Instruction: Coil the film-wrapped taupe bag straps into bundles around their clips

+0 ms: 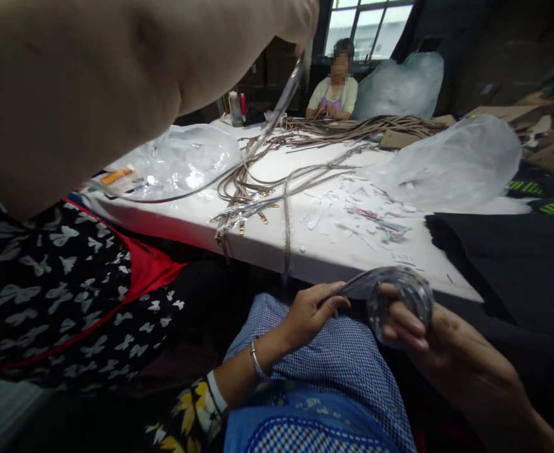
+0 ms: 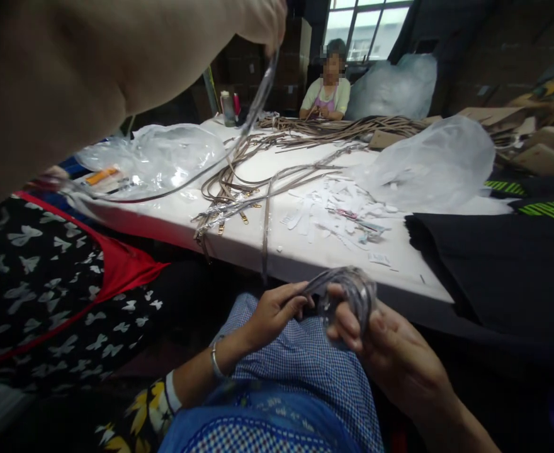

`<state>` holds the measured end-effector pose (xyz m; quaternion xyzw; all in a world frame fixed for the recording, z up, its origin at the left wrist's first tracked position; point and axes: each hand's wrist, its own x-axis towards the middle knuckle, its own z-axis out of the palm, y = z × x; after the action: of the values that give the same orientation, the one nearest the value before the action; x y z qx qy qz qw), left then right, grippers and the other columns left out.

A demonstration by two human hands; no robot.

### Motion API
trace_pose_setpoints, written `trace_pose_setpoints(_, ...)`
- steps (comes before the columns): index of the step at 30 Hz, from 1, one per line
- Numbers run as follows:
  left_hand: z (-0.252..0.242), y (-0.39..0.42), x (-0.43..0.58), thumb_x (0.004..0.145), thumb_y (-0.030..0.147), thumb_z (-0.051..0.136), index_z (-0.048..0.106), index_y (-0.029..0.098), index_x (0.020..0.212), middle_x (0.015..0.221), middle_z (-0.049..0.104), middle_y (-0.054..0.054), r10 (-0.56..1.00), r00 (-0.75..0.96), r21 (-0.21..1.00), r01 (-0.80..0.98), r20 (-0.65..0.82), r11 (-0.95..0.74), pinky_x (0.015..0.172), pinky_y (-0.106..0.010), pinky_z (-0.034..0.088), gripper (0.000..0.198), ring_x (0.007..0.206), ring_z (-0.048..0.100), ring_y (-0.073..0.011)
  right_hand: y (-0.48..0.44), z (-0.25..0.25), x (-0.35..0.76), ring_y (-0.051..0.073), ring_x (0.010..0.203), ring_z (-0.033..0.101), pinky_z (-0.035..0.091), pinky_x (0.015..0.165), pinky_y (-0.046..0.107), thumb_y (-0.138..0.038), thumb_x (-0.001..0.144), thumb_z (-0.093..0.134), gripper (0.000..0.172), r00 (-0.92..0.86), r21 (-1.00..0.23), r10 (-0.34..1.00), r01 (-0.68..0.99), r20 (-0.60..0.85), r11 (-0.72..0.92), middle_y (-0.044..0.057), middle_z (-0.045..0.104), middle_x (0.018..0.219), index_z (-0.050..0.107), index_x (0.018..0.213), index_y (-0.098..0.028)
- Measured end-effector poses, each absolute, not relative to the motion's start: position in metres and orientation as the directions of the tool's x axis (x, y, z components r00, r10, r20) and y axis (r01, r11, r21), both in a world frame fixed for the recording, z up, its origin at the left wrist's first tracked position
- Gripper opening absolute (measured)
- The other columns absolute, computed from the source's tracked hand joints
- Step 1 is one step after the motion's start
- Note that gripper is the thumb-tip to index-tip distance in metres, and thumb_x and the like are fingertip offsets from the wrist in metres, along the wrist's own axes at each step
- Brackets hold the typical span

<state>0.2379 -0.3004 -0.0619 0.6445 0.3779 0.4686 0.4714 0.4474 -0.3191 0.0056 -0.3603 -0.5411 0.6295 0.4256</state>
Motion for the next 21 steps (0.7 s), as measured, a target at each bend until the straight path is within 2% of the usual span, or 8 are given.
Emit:
trace_pose_setpoints(3,-0.059,-0.312,0.253,0.096,0.04,0.046,0.069,0.012,0.102,0.08,0.064,-0.004,0.937,0.31,0.987,-0.085,0.159,-0.14,0.056,-0.02,0.042,0.036,0.056,0.048,-0.0079,-0.309,0.007,0.437,0.026,0.084,0.06,0.05,0.091,0.047,-0.045,0.094,0.04,0.043,-0.197,-0.972,0.952,-0.085,0.234,0.221,0.009,0.055,0.09,0.054,0.131,-0.028)
trace_pose_setpoints(5,-0.055,-0.32,0.261,0.095,0.041,0.047,0.068,0.012,0.1,0.075,0.062,-0.003,0.938,0.332,0.989,-0.137,0.098,-0.055,0.051,-0.018,0.039,0.036,0.052,0.046,-0.0067,-0.301,0.002,0.432,0.027,0.097,0.061,0.047,0.098,0.049,-0.038,0.096,0.039,0.039,-0.147,-0.937,0.927,-0.012,0.346,0.348,0.01,0.059,0.101,0.048,0.133,-0.029)
trace_pose_setpoints(8,-0.048,-0.328,0.264,0.093,0.045,0.049,0.066,0.012,0.094,0.071,0.061,-0.002,0.93,0.367,0.985,-0.169,0.02,0.045,0.046,-0.017,0.037,0.037,0.049,0.047,-0.0058,-0.291,-0.014,0.429,0.029,0.118,0.055,0.043,0.104,0.049,-0.029,0.096,0.046,0.026,-0.159,-0.839,0.856,0.175,0.492,0.515,0.009,0.063,0.111,0.054,0.12,-0.029)
trace_pose_setpoints(10,-0.043,-0.329,0.261,0.092,0.047,0.05,0.065,0.011,0.087,0.069,0.06,-0.002,0.924,0.382,0.981,-0.174,-0.013,0.086,0.045,-0.016,0.037,0.039,0.048,0.048,-0.0055,-0.285,-0.026,0.43,0.029,0.129,0.047,0.039,0.108,0.049,-0.022,0.095,0.047,0.022,-0.26,-0.718,0.789,0.327,0.557,0.615,0.008,0.065,0.111,0.056,0.115,-0.027)
trace_pose_setpoints(12,-0.039,-0.328,0.256,0.09,0.048,0.052,0.063,0.011,0.082,0.067,0.059,-0.002,0.925,0.379,0.977,-0.18,-0.041,0.117,0.044,-0.016,0.038,0.04,0.047,0.049,-0.0056,-0.282,-0.037,0.434,0.028,0.13,0.047,0.04,0.108,0.046,-0.017,0.095,0.046,0.027,-0.41,-0.589,0.718,0.411,0.562,0.696,0.009,0.066,0.114,0.053,0.12,-0.025)
trace_pose_setpoints(16,-0.033,-0.321,0.244,0.086,0.051,0.057,0.059,0.012,0.071,0.058,0.055,0.001,0.929,0.349,0.958,-0.2,-0.127,0.206,0.042,-0.016,0.04,0.042,0.043,0.048,-0.0057,-0.283,-0.047,0.439,0.028,0.122,0.056,0.047,0.104,0.043,-0.016,0.094,0.045,0.04,-0.629,-0.434,0.604,0.425,0.489,0.794,0.015,0.06,0.129,0.044,0.134,-0.019)
trace_pose_setpoints(19,-0.032,-0.318,0.242,0.083,0.052,0.06,0.056,0.012,0.064,0.054,0.054,0.001,0.923,0.33,0.944,-0.189,-0.2,0.272,0.04,-0.016,0.039,0.044,0.041,0.048,-0.0058,-0.288,-0.052,0.44,0.033,0.123,0.055,0.048,0.102,0.046,-0.02,0.091,0.052,0.051,-0.706,-0.325,0.543,0.436,0.454,0.839,0.02,0.056,0.133,0.038,0.14,-0.013)
trace_pose_setpoints(21,-0.034,-0.317,0.243,0.081,0.054,0.06,0.055,0.012,0.062,0.052,0.054,0.001,0.916,0.327,0.942,-0.161,-0.231,0.295,0.039,-0.016,0.038,0.046,0.04,0.049,-0.0065,-0.291,-0.057,0.439,0.033,0.119,0.058,0.051,0.099,0.044,-0.019,0.09,0.055,0.054,-0.706,-0.28,0.524,0.443,0.477,0.852,0.021,0.06,0.129,0.039,0.141,-0.011)
